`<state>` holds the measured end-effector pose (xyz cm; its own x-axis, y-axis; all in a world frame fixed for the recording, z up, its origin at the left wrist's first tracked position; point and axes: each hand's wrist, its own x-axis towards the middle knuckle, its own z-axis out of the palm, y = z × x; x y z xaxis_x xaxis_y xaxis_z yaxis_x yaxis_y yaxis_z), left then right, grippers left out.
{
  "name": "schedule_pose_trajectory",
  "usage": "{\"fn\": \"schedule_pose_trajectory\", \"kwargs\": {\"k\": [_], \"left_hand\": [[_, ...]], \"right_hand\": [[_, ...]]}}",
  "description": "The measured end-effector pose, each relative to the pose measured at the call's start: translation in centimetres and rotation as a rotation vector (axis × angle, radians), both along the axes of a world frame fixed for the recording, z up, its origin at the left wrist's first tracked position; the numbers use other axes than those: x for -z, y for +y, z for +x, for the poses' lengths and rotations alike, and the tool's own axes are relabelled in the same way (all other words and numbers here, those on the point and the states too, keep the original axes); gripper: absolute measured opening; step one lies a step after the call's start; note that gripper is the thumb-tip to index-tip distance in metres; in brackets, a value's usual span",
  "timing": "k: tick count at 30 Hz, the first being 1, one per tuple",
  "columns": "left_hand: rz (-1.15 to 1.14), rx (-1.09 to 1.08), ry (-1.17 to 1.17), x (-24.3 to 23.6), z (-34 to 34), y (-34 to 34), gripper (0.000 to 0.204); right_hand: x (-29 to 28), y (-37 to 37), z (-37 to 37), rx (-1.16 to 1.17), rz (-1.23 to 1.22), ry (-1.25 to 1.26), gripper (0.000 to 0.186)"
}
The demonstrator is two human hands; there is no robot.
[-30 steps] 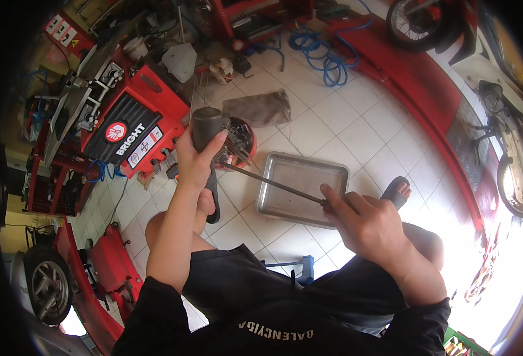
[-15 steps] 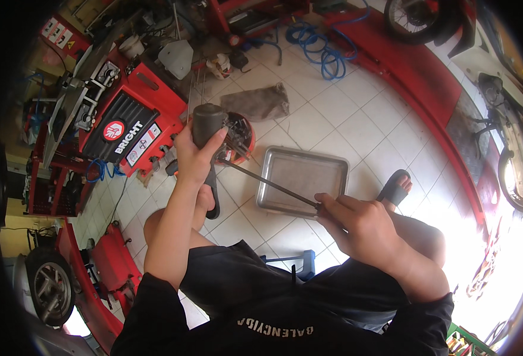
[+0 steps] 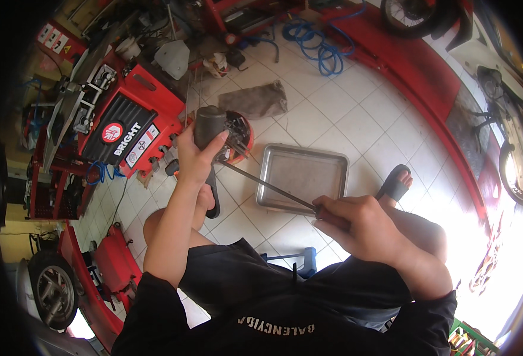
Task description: The person holds a cylindrical motor component and uses a screwdriver to pry and scrape at its surface. They rotate the object to access different sides and continue the prying action over a metal tray.
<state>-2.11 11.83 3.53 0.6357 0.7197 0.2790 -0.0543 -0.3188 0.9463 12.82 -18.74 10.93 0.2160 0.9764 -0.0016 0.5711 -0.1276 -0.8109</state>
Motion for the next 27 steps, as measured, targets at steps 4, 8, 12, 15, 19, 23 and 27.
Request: {"fn": "schedule_pose_trajectory", "kwargs": {"k": [4, 8, 12, 15, 19, 23, 27], "left_hand": [[0.07, -0.02, 0.027, -0.27, 0.03, 0.16, 0.026], [0.068, -0.012, 0.03, -0.3, 0.01, 0.09, 0.026], [0.056, -0.003, 0.04, -0.42, -0.05, -0.02, 0.025], [0.051, -0.008, 0.035, -0.29, -0.14, 0.03, 0.025], [0.039, -0.016, 0.034, -0.25, -0.17, -0.01, 0.025], [0.066, -0.015, 0.045, -0.07, -0.25, 0.24, 0.025], [0.057, -0.017, 0.041, 0.12, -0.28, 0.29, 0.025]], "right_hand": [[-0.14, -0.02, 0.28, -0.01, -0.007, 0.01, 0.027], [0.09, 0.01, 0.24, -0.013, 0.017, 0.031, 0.027], [0.13, -0.07, 0.2, -0.004, 0.001, 0.043, 0.027], [-0.32, 0.07, 0.19, -0.005, -0.035, 0.041, 0.026], [-0.23, 0.07, 0.24, -0.006, -0.03, 0.043, 0.026], [-0.16, 0.09, 0.22, -0.007, -0.001, 0.052, 0.025], [-0.14, 0.12, 0.27, -0.012, -0.012, 0.053, 0.025]]}}
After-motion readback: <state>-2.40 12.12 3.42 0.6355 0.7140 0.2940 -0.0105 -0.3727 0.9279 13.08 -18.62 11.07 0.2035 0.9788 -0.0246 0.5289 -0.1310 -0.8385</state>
